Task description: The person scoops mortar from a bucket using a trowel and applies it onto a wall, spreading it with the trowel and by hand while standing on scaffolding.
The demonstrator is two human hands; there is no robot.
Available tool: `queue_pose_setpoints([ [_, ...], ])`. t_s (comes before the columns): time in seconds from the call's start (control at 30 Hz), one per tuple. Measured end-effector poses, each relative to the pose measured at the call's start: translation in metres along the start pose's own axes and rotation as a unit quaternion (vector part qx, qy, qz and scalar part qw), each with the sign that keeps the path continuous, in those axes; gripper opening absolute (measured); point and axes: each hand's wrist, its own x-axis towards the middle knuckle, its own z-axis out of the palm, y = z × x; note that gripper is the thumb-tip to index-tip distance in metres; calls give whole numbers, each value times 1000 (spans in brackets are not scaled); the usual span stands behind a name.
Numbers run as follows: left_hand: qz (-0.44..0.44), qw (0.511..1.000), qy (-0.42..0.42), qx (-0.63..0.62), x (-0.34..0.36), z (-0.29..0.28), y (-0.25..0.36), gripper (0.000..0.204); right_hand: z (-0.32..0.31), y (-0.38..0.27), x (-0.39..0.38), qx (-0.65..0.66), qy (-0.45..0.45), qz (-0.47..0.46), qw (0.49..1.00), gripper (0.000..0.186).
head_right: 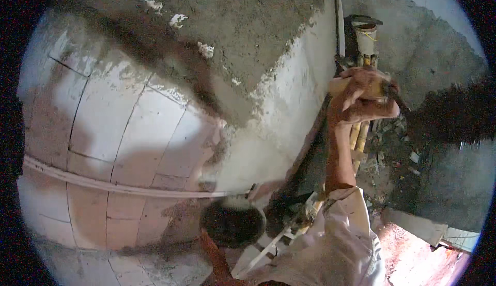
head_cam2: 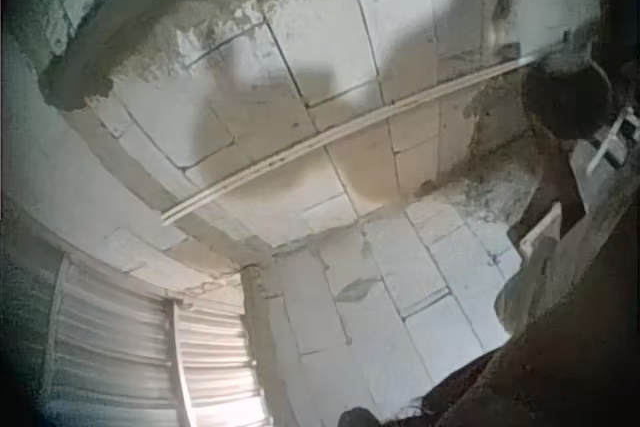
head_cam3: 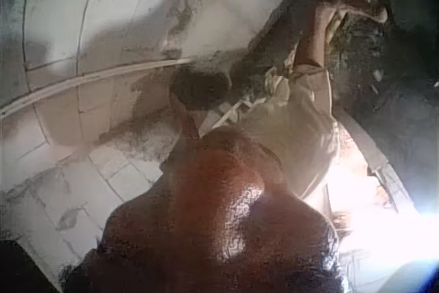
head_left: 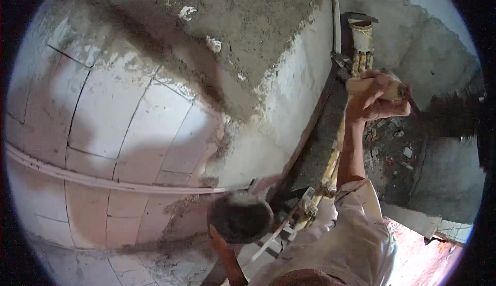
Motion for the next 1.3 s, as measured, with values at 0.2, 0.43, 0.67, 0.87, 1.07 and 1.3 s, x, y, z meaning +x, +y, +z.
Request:
queue_pose_setpoints([
  [0.2, -398, 902, 118, 117, -30, -15, -11, 49, 42, 106, -134, -296, -327, 111, 890, 13],
  [0.43, -169, 957, 209, 105, -109, -44, -63, 44, -263, -17, -283, -278, -674, 434, 529, 53],
  [0.67, -184, 964, 166, -101, -83, 31, -117, 34, -318, -36, -161, -198, -768, 543, 276, 62],
  [0.87, -220, 963, 120, -100, 22, 74, 19, 38, -239, -45, -159, 1, -873, 147, 464, 50],
  [1.07, 13, 996, -19, -85, 66, 99, 180, 35, -173, -93, -168, -164, -928, 24, 335, 39],
  [1.3, 133, 990, 47, -21, 77, 110, 202, 34, -169, -88, -152, -31, -941, -4, 336, 37],
])
